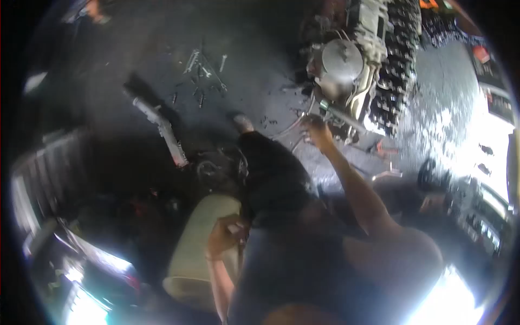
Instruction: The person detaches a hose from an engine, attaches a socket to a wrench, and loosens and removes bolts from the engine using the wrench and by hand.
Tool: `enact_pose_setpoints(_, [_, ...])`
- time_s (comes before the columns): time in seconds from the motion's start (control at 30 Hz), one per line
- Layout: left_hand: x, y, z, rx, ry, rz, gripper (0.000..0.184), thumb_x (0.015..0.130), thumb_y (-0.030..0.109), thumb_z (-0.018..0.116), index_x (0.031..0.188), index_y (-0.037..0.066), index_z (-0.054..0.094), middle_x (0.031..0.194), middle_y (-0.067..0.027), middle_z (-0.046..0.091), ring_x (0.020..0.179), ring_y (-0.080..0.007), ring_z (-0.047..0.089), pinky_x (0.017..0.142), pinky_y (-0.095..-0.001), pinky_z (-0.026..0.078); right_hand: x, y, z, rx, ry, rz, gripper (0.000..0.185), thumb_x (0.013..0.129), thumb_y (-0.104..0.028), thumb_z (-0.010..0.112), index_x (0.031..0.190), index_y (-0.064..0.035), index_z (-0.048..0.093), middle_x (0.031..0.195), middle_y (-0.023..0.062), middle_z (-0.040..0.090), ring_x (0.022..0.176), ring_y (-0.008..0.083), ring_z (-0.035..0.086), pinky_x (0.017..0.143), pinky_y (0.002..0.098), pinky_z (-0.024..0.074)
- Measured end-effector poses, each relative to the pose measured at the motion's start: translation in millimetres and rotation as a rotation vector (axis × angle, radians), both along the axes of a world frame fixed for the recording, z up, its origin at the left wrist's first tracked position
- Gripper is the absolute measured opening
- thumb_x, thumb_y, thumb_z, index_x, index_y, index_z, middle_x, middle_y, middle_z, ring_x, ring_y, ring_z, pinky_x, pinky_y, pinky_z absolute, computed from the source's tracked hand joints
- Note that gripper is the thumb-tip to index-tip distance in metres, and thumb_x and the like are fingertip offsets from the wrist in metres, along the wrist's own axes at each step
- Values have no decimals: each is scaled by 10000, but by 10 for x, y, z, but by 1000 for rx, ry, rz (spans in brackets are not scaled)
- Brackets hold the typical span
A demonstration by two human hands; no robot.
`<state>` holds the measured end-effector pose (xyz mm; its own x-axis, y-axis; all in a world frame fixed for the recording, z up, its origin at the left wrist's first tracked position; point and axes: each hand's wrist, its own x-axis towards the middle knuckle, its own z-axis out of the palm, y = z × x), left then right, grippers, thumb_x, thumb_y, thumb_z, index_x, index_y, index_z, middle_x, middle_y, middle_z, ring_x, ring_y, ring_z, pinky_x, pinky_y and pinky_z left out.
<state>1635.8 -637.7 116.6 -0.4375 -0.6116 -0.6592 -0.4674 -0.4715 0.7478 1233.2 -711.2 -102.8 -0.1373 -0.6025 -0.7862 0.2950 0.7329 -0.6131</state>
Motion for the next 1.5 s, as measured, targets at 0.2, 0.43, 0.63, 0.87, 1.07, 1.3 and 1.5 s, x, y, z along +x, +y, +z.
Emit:
enact_pose_setpoints(0.2, [223, -1408, 104, 86, 112, -133, 193, 694, -15, 721, 882, 11, 687, 809, -58, 681, 739, -118, 656, 674, -285, 515, -76, -242, 349, -213, -56, -907, 566, 906, -467, 612, 1257, -36, 512, 1085, 122, 619, 797, 238, 643, 662, 337, 506])
enact_pose_setpoints(0.43, [283, -2849, -42, -333, 184, -722, 165, 650, 38, 741, 795, 60, 665, 749, -61, 626, 711, -208, 610, 645, -322, 468, 74, -736, 215, -406, -227, -1344, 329, 911, -340, 600, 1171, -137, 604, 1036, 25, 642, 993, 194, 598, 870, 405, 463])
enact_pose_setpoints(0.63, [405, -3897, -109, -581, 358, -1084, 184, 672, 50, 756, 802, -7, 639, 777, -107, 628, 725, -258, 608, 641, -356, 488, 209, -872, 52, -338, 7, -1541, 258, 903, -279, 626, 1072, -90, 670, 961, 47, 632, 865, 176, 593, 720, 360, 512])
enact_pose_setpoints(0.87, [769, -4650, 78, -675, 418, -1329, 178, 817, 162, 677, 836, 9, 588, 776, -147, 589, 767, -350, 601, 667, -416, 488, 245, -1101, 142, -249, 223, -1735, 312, 791, -216, 778, 998, -28, 640, 939, 99, 602, 783, 223, 591, 679, 372, 542])
enact_pose_setpoints(1.07, [664, -5258, 97, -573, 249, -1469, 141, 819, 112, 657, 811, 3, 568, 759, -175, 573, 760, -368, 593, 673, -444, 470, 322, -1160, 47, -113, 364, -1776, 536, 771, -322, 769, 1112, 53, 594, 1021, 176, 627, 912, 233, 606, 774, 357, 503])
enact_pose_setpoints(1.3, [-762, -5539, -75, -356, 318, -1667, 228, 793, 201, 722, 773, 0, 616, 764, -155, 617, 749, -339, 600, 681, -405, 485, 390, -1044, 87, -220, 358, -1785, 594, 803, -395, 769, 1151, 65, 626, 996, 125, 666, 867, 187, 596, 762, 339, 492])
enact_pose_setpoints(1.5, [-1810, -5582, 76, -378, 258, -1813, 235, 824, 222, 736, 801, 3, 653, 758, -98, 632, 707, -224, 615, 628, -336, 473, 84, -920, 389, -508, 181, -2110, 333, 905, -345, 657, 1005, -28, 638, 742, 43, 583, 610, 165, 577, 525, 303, 461])
